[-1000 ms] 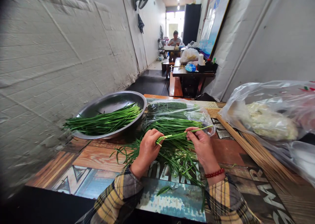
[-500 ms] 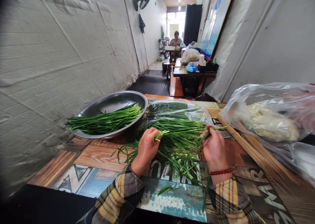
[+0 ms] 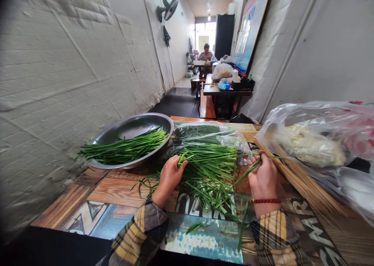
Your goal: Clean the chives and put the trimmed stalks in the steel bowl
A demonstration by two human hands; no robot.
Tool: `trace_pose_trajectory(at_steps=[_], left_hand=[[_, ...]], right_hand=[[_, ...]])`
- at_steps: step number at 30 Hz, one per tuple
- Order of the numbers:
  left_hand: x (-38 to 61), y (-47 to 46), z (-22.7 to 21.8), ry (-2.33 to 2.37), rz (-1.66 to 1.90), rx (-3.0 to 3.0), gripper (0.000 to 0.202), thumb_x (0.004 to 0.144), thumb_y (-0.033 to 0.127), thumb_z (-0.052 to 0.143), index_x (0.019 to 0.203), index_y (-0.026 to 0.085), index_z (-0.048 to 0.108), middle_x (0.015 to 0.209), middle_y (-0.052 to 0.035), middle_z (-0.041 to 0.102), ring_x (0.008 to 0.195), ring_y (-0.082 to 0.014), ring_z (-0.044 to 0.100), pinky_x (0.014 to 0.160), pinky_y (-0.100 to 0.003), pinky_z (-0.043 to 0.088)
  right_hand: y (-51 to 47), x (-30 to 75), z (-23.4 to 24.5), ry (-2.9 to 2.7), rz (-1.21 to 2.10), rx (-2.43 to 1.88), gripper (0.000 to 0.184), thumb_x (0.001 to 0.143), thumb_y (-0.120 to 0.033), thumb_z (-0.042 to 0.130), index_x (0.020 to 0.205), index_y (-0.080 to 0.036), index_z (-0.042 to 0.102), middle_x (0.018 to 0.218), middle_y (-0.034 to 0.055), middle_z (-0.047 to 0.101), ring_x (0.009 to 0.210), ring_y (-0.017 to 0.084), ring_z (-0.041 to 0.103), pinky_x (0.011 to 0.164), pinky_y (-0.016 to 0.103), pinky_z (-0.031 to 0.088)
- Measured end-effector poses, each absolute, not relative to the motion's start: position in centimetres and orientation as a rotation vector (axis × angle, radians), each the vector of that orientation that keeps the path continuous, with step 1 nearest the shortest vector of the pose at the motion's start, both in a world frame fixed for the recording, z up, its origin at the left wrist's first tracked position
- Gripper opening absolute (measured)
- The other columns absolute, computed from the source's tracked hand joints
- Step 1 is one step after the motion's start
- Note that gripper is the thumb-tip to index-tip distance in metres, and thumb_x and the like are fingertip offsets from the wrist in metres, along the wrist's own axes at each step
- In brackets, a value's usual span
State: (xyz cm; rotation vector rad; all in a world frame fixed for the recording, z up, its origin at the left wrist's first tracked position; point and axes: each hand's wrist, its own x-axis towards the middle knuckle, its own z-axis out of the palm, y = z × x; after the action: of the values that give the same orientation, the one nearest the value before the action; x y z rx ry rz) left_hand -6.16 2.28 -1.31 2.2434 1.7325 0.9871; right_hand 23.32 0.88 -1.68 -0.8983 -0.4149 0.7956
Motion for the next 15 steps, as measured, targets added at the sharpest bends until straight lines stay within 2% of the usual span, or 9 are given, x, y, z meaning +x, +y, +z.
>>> trace_pose_trajectory(at_steps=[4, 9, 12, 15], left_hand=[[-6.5, 3.1, -2.1, 1.721, 1.136, 2.071, 0.018, 0.088, 0.028, 0.052, 0.074, 0.019, 0.057, 0.074, -0.0024, 0.060, 0.071, -0.0169, 0.055, 0.067, -0.027, 0.039], [-7.6, 4.0, -2.6, 1.660, 1.421, 1.846, 0.028, 0.091, 0.037, 0.046, 0.078, 0.018, 0.061, 0.073, -0.0032, 0.063, 0.070, -0.0176, 0.058, 0.068, -0.028, 0.044], [-7.4, 3.8, -0.5, 1.589, 1.568, 1.767, 0.030, 0.091, 0.040, 0.046, 0.085, 0.018, 0.065, 0.081, -0.0059, 0.067, 0.077, -0.0191, 0.061, 0.073, -0.030, 0.046], [-5.2, 2.5, 2.9, 1.422, 1.485, 1.990, 0.029, 0.093, 0.037, 0.045, 0.085, 0.018, 0.066, 0.081, -0.0050, 0.066, 0.077, -0.0175, 0.060, 0.074, -0.029, 0.046]], right_hand=[[1.0, 23.2, -1.7, -0.355, 0.774, -0.852, 0.014, 0.072, -0.027, 0.067, 0.076, -0.023, 0.054, 0.056, -0.0084, 0.043, 0.046, 0.008, 0.040, 0.044, 0.024, 0.037], [0.9, 22.0, -1.3, -0.433, 0.785, -0.871, 0.021, 0.075, -0.042, 0.067, 0.079, -0.023, 0.060, 0.056, -0.0067, 0.045, 0.048, 0.010, 0.041, 0.046, 0.025, 0.036], [0.6, 20.5, -0.5, -0.479, 0.846, -0.859, 0.026, 0.073, -0.045, 0.070, 0.078, -0.020, 0.064, 0.060, -0.0033, 0.052, 0.052, 0.011, 0.045, 0.047, 0.026, 0.036], [-0.2, 18.4, 0.5, -0.610, 0.874, -0.879, 0.026, 0.073, -0.047, 0.070, 0.078, -0.021, 0.068, 0.065, 0.0002, 0.058, 0.059, 0.015, 0.049, 0.051, 0.028, 0.038]])
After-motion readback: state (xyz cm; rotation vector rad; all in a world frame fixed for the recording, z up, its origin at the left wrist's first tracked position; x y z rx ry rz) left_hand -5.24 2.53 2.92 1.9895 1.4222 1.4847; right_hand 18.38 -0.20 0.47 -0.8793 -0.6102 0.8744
